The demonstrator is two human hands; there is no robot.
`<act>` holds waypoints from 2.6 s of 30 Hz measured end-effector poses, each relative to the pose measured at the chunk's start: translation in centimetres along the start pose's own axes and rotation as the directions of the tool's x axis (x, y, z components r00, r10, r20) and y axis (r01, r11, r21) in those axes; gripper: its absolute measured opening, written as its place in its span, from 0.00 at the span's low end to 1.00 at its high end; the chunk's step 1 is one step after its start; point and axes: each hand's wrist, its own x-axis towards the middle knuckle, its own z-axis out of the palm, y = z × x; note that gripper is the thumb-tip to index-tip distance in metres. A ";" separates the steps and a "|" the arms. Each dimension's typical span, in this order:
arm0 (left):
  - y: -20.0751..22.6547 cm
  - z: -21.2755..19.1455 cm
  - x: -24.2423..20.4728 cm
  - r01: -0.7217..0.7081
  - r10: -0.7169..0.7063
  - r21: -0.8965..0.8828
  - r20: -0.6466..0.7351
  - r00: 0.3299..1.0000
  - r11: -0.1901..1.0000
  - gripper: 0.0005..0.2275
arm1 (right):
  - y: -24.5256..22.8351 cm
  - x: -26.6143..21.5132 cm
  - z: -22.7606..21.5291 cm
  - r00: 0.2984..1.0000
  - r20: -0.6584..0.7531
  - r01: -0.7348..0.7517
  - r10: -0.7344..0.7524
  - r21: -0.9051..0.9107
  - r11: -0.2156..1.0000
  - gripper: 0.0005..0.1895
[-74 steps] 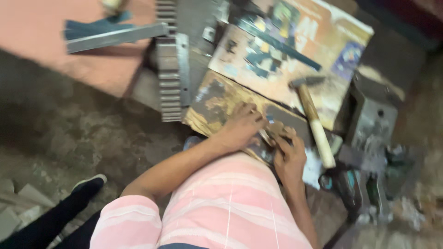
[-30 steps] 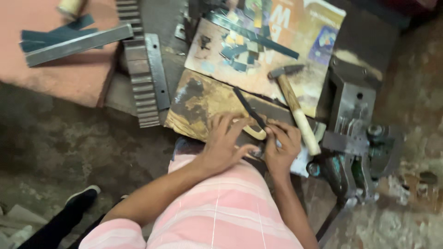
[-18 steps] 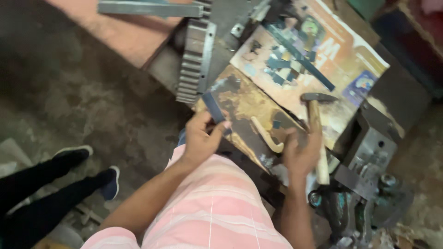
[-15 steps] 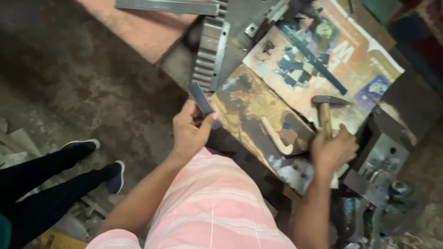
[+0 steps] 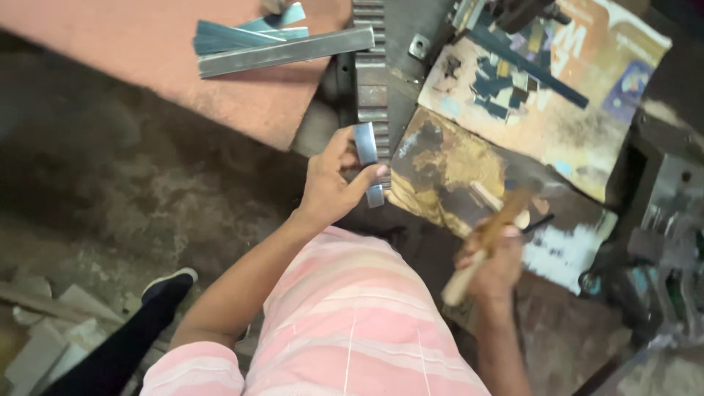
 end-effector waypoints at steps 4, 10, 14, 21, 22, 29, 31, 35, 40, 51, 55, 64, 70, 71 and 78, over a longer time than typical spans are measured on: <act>-1.2 -0.5 1.2 -0.181 0.185 0.189 -0.001 0.983 0.965 0.28 | 4.0 -6.1 4.3 0.976 0.207 0.122 -0.071 -0.242 0.963 0.29; -3.4 -0.5 2.4 -0.002 -0.001 0.029 0.116 0.993 1.000 0.32 | 7.0 -11.1 6.1 0.922 0.298 0.304 -0.246 -0.167 0.938 0.28; -4.1 -0.4 2.6 0.005 -0.003 -0.018 0.135 0.991 1.000 0.30 | 7.4 -12.0 8.0 0.953 0.214 0.283 -0.216 -0.363 0.888 0.29; -5.3 -0.6 3.1 -0.009 0.012 -0.023 0.167 0.986 1.000 0.29 | 6.9 -12.6 9.5 0.913 0.269 0.375 -0.306 -0.260 0.890 0.28; -5.4 -0.5 3.0 -0.006 0.007 -0.010 0.167 0.986 1.000 0.29 | 6.9 -12.7 9.5 0.922 0.261 0.350 -0.285 -0.250 0.903 0.28; -5.2 -0.5 3.1 0.000 0.011 -0.065 0.159 0.987 0.998 0.29 | 7.2 -12.9 9.8 0.940 0.188 0.340 -0.285 -0.444 0.829 0.26; -5.4 -0.6 3.1 0.011 -0.002 -0.056 0.165 0.986 0.998 0.29 | 7.4 -13.1 9.7 0.855 0.290 0.511 -0.430 -0.328 0.794 0.24; -5.3 -0.7 3.0 0.011 -0.002 -0.057 0.167 0.986 0.998 0.29 | 7.3 -12.9 9.7 0.908 0.245 0.418 -0.340 -0.576 0.702 0.28; -5.5 -0.6 3.1 -0.028 0.030 -0.019 0.150 0.988 0.999 0.29 | 7.2 -12.8 9.7 0.879 0.284 0.466 -0.384 -0.331 0.821 0.29; -5.3 -0.8 2.8 0.024 -0.023 -0.002 0.183 0.983 1.000 0.29 | 6.2 -12.8 10.0 0.901 0.321 0.432 -0.291 -0.606 0.668 0.29; -4.9 -0.4 3.8 -0.049 0.054 -0.037 0.133 0.990 0.998 0.28 | 5.1 -11.9 10.0 0.949 0.233 0.310 -0.211 -0.590 0.745 0.28; -1.3 -1.3 1.2 -0.022 0.027 0.201 -0.025 0.999 0.979 0.27 | 2.4 -5.7 3.9 0.944 -0.045 0.246 -0.327 -0.566 0.787 0.22; 1.6 4.0 -3.1 0.003 -0.005 -0.094 -0.020 1.000 0.996 0.15 | -8.1 3.2 -4.7 0.768 0.066 0.096 -0.637 -0.995 0.013 0.17; 1.8 5.5 -3.3 0.014 -0.014 -0.166 0.003 1.000 0.986 0.14 | -9.3 5.1 -5.1 0.761 0.112 0.091 -0.639 -0.994 -0.066 0.17; 0.6 15.1 -2.3 0.095 -0.082 -0.159 0.087 0.993 0.983 0.11 | -11.8 6.3 -4.3 0.576 0.470 0.613 -0.668 -0.789 -0.027 0.08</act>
